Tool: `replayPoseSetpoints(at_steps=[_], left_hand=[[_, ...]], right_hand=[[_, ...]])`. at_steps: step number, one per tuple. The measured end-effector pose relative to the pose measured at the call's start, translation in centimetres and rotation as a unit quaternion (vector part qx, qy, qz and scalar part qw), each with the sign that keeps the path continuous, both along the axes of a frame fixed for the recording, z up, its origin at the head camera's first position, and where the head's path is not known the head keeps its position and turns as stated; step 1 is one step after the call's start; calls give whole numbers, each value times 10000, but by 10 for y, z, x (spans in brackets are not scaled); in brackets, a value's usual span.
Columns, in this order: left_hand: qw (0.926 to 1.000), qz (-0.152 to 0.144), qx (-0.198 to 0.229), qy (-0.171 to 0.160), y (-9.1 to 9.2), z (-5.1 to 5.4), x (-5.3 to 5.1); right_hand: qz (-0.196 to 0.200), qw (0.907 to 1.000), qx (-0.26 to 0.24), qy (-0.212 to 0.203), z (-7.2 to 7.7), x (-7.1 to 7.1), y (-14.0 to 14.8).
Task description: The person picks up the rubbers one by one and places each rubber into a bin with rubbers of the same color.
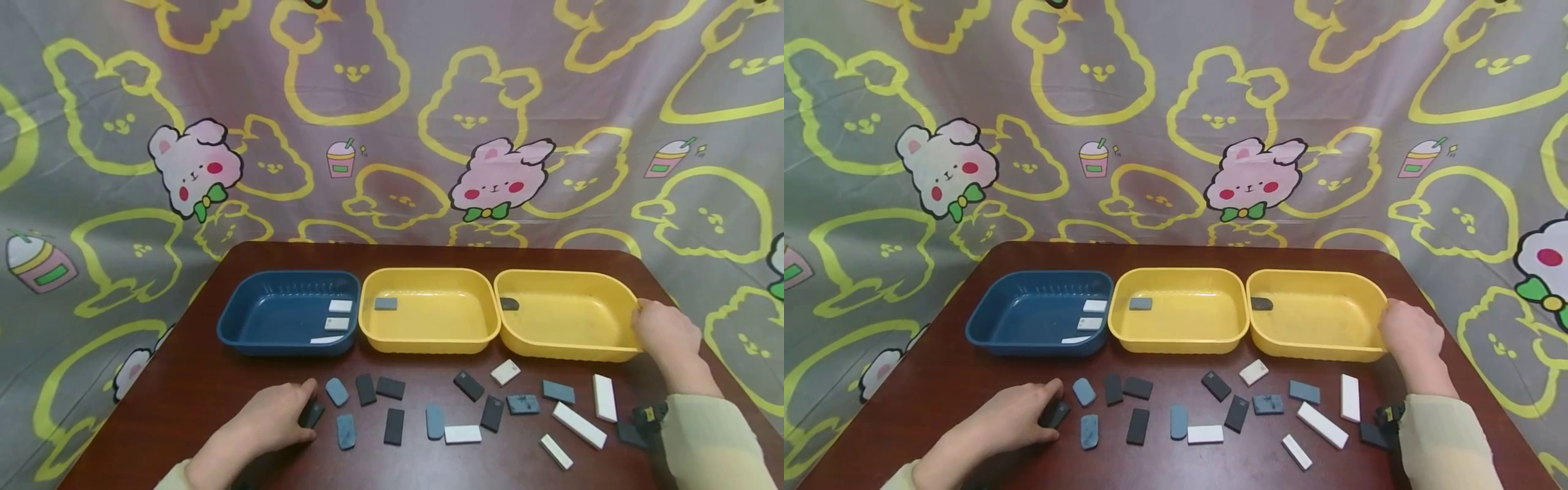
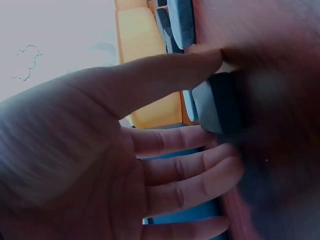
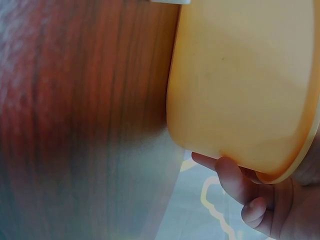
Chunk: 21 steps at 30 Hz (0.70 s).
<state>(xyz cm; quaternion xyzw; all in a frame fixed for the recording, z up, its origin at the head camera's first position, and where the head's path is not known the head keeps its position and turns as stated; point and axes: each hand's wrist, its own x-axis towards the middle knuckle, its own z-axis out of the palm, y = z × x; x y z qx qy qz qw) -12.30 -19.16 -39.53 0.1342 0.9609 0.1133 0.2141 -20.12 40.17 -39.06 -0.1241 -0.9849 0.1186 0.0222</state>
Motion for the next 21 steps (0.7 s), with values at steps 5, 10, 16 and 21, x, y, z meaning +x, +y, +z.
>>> replayPoseSetpoints(at_steps=[5,10,16,21], left_hand=[[9999,23,102,-137,0,-3,-1],[9999,53,101,-127,1,-3,-1],[9994,98,236,-228,0,-1,-1],[9987,132,437,-211,-2,6,0]], right_hand=[[16,10000,-35,14,0,0,-1],[-5,10000,-16,20,0,1,-1],[-58,10000,-7,-19,-1,0,-1],[-58,10000,-6,2,-1,0,0]])
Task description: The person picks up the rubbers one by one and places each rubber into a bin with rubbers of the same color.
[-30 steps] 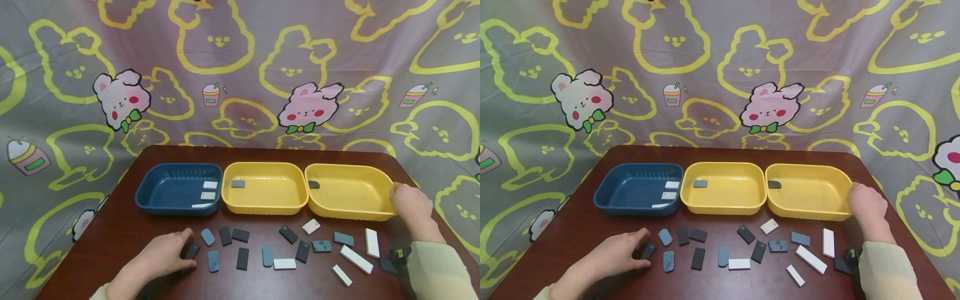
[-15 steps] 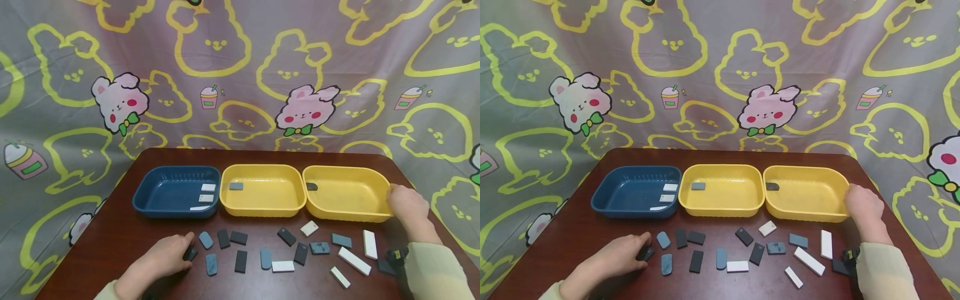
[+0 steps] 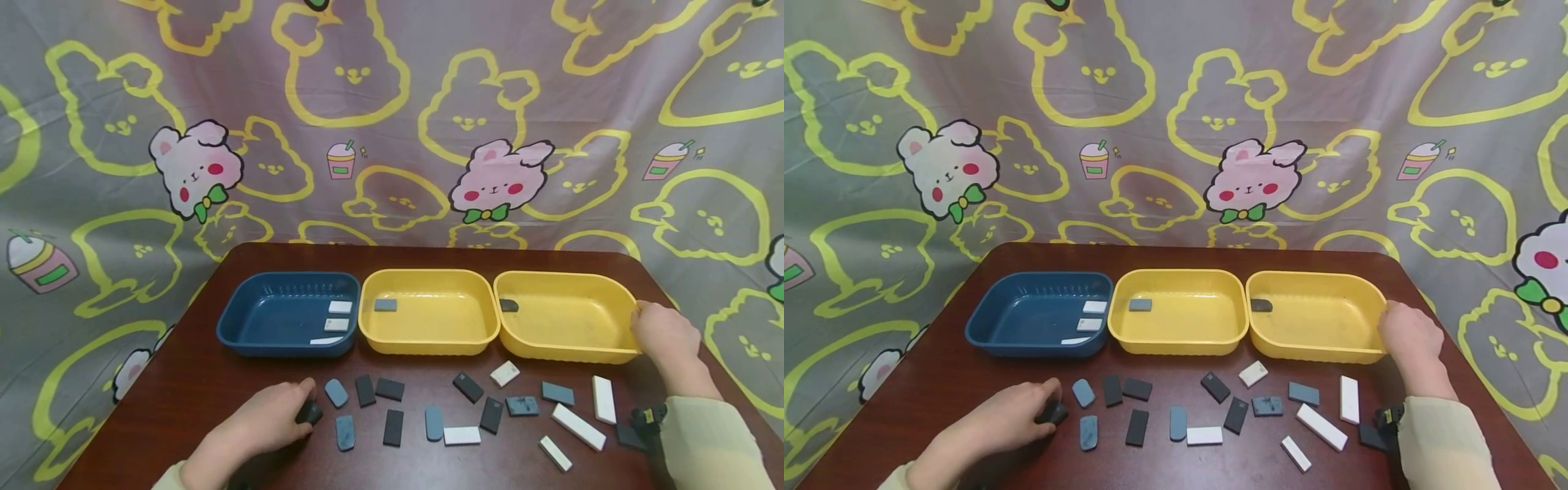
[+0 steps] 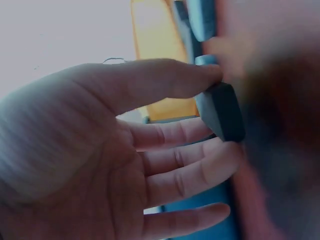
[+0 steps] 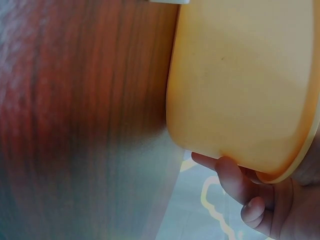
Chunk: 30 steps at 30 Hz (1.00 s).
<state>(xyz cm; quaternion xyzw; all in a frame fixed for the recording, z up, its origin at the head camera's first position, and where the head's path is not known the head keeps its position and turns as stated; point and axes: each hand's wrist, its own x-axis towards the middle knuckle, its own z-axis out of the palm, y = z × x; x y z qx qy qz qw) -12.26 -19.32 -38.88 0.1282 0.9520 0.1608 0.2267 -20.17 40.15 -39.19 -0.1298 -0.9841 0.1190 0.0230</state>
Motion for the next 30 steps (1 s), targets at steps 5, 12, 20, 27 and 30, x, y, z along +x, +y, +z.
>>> replayPoseSetpoints(at_steps=[5,12,20,27,30], left_hand=[[9995,-37,276,174,1,16,1],[9915,-710,481,980,17,45,-7],[9607,-1989,441,1888,68,76,-40],[9311,-2798,119,2339,130,101,-74],[9233,-2983,15,2419,156,107,-91]], right_hand=[[37,10000,-13,27,0,0,-1],[39,10000,-11,39,1,-1,-2],[10,10000,-38,80,3,0,3],[135,9997,-55,213,-1,2,3],[174,9994,-52,286,-3,2,2]])
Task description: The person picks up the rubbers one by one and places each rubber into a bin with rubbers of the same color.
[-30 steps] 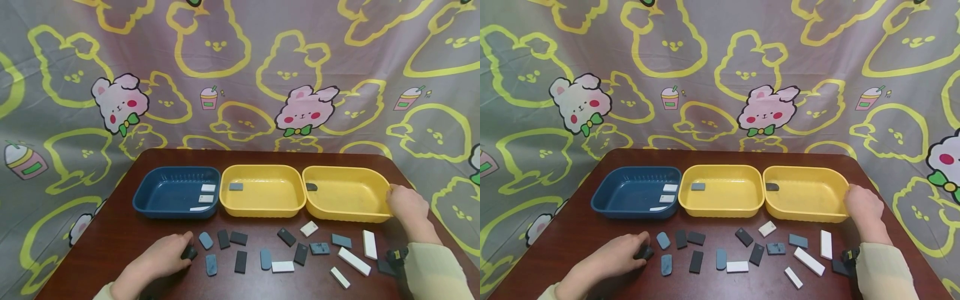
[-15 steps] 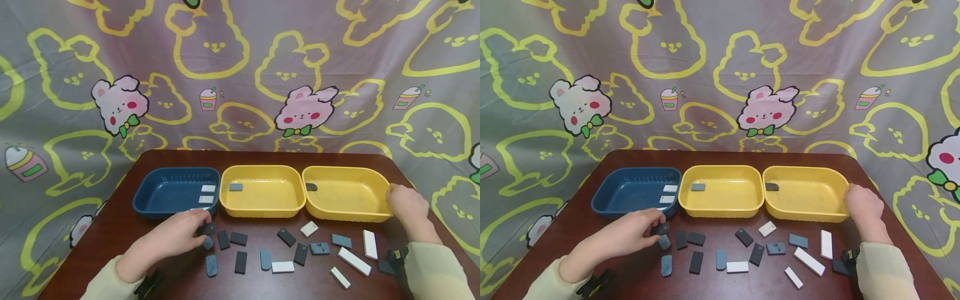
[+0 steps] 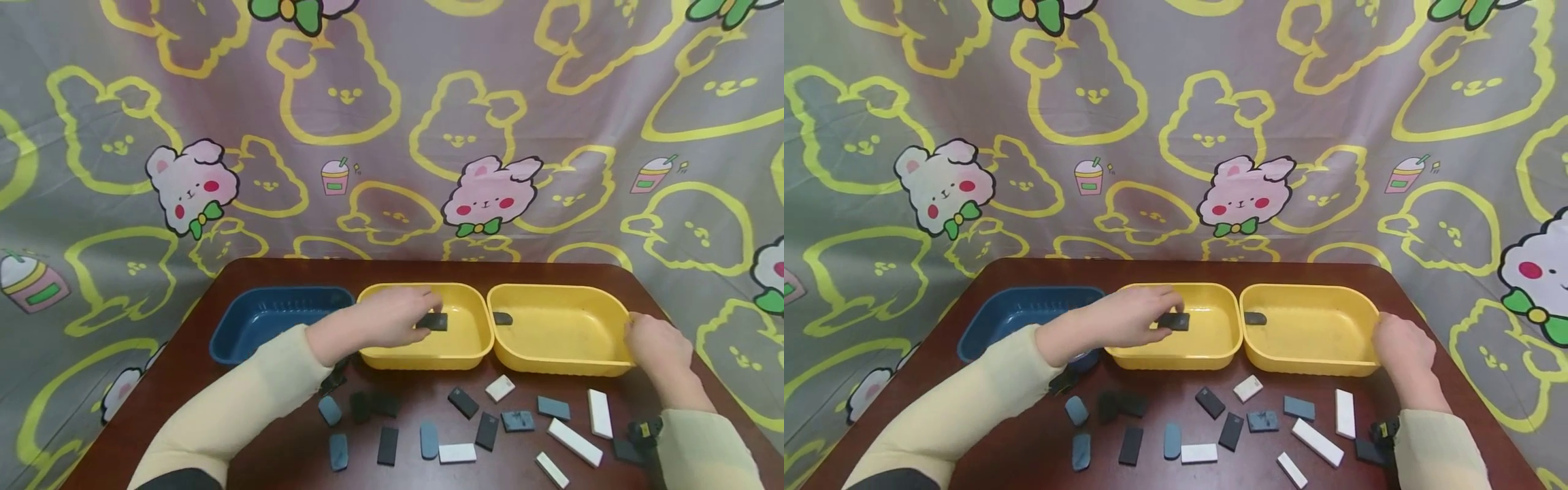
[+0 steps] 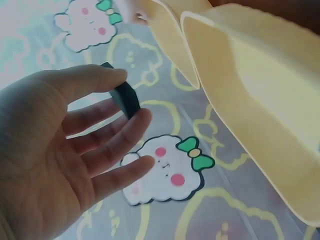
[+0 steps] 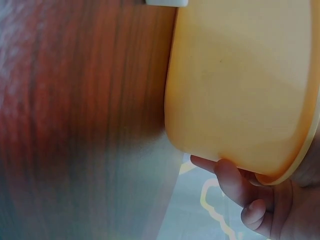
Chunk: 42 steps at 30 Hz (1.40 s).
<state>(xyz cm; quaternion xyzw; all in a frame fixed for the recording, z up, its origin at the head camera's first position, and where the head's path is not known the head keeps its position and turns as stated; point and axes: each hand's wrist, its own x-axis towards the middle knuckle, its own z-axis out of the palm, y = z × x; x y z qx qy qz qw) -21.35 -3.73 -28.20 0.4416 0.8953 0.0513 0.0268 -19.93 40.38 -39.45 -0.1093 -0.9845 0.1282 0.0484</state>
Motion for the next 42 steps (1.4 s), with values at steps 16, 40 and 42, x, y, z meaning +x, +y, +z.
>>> replayPoseSetpoints(at_steps=[16,40,42], left_hand=[[9938,-488,-969,253,117,-18,-44],[9884,477,-1429,180,182,-79,-62],[9875,581,-1460,148,183,-83,-61]], right_hand=[[-145,9998,-63,-109,-2,0,0],[-211,9997,-35,-145,0,-4,-2],[-223,9996,-32,-190,0,-3,0]])
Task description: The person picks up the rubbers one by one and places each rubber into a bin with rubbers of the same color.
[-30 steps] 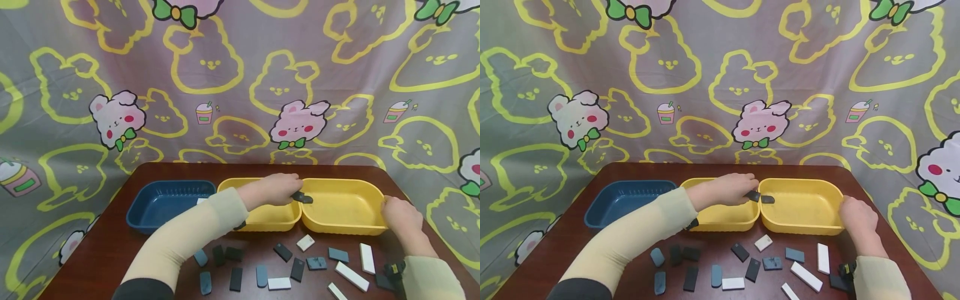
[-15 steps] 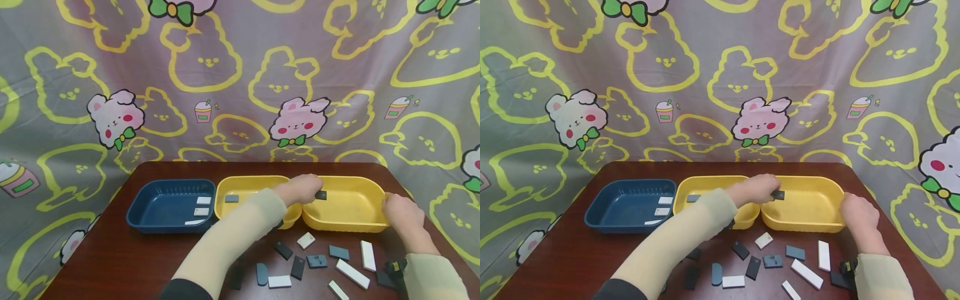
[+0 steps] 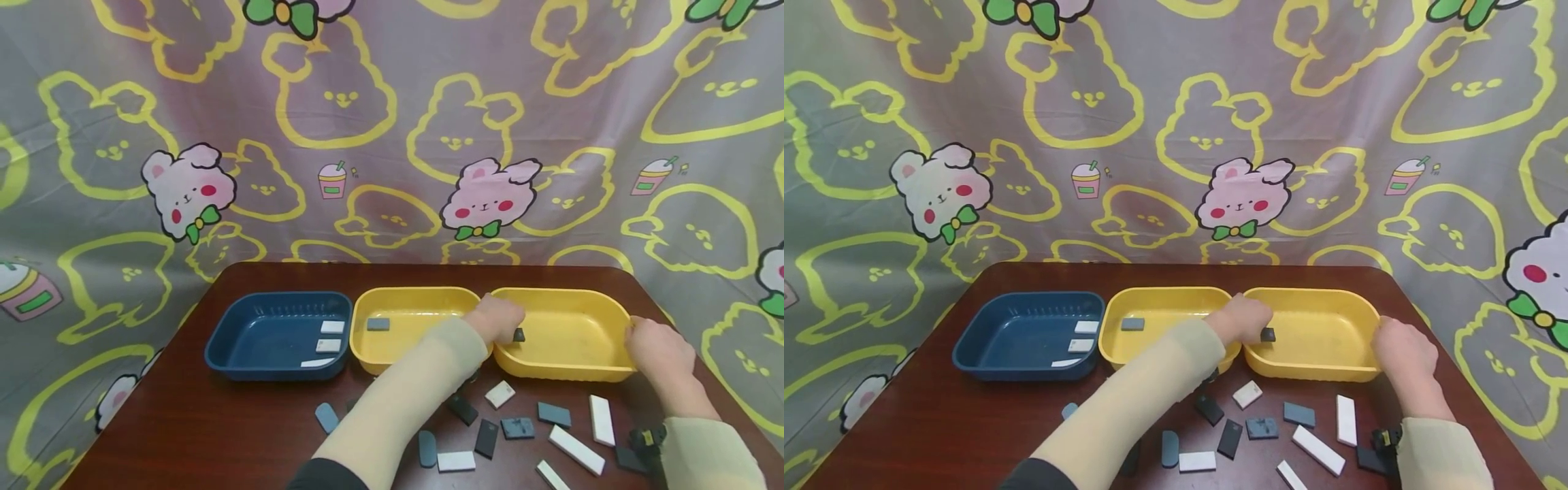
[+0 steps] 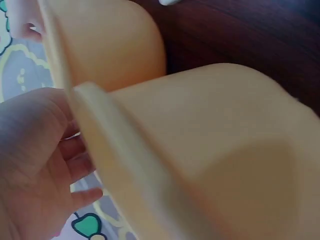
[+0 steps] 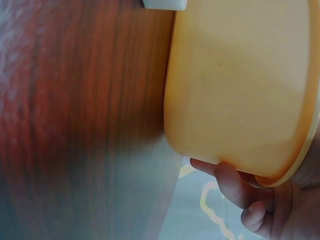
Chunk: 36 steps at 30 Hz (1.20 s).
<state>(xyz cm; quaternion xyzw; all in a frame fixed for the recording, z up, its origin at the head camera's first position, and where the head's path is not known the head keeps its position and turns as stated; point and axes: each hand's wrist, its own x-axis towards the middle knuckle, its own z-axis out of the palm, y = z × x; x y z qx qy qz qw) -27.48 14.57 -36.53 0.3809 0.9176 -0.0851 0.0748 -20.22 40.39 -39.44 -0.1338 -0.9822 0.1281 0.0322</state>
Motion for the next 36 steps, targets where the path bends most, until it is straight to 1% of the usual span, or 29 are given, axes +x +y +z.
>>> replayPoseSetpoints(at_steps=[4,6,12,18,21,25,27,31,33,36], left_hand=[[9995,275,44,-118,3,-5,3],[9992,381,65,-123,6,-6,4],[9975,700,-11,-13,13,-11,5],[9962,863,-63,107,15,-17,2],[9958,903,-56,155,15,-17,2],[9960,860,-42,222,13,-16,3],[9965,801,-54,215,11,-13,4],[9983,536,-49,243,6,-8,2],[9986,404,8,333,2,-5,-1],[9979,226,177,580,-8,1,-5]], right_hand=[[-63,9999,-17,-85,0,3,3],[-99,9999,-13,-114,0,4,5],[-18,10000,22,56,-1,4,4],[47,9999,52,102,-1,2,2],[88,9999,51,137,-1,0,2],[97,9999,37,123,-2,-1,2],[75,9999,29,75,-1,-1,2],[55,10000,44,-33,-2,-3,3],[54,10000,47,-61,-1,-3,4],[35,9999,71,-107,0,-3,2]])
